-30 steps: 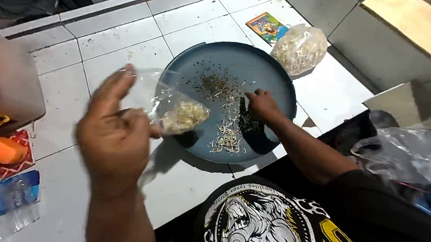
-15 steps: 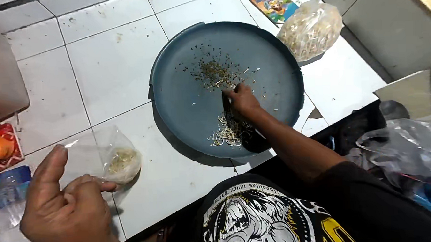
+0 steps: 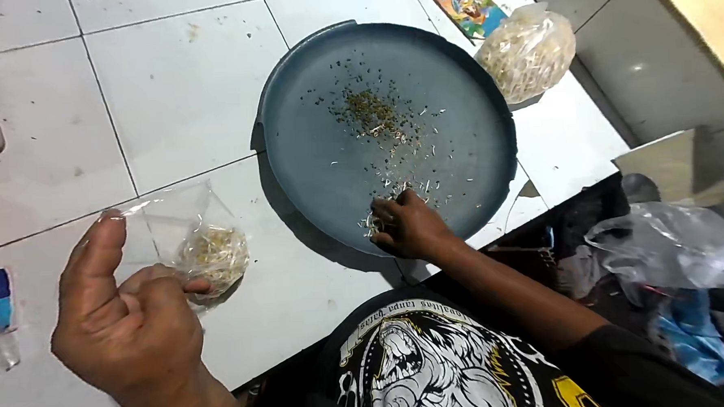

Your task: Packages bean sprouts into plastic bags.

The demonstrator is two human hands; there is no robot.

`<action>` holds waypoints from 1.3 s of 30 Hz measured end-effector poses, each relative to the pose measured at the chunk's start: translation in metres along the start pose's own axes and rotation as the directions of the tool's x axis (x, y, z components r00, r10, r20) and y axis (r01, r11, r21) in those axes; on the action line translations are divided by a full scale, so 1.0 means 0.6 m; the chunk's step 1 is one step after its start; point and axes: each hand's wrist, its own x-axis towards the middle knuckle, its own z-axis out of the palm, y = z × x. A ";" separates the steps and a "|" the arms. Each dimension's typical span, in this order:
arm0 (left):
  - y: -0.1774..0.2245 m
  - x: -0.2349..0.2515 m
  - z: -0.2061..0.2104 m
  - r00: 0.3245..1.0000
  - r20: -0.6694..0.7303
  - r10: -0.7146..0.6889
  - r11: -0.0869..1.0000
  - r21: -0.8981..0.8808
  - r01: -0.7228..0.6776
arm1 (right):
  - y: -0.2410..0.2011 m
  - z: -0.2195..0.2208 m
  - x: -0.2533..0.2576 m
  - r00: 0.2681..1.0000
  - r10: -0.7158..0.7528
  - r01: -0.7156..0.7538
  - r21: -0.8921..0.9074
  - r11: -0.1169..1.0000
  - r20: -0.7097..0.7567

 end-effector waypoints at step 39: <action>-0.030 -0.003 -0.030 0.993 -0.085 -0.075 0.997 -0.013 0.075 | -0.092 -0.042 0.122 0.952 -0.224 0.233 -0.022 0.972 0.211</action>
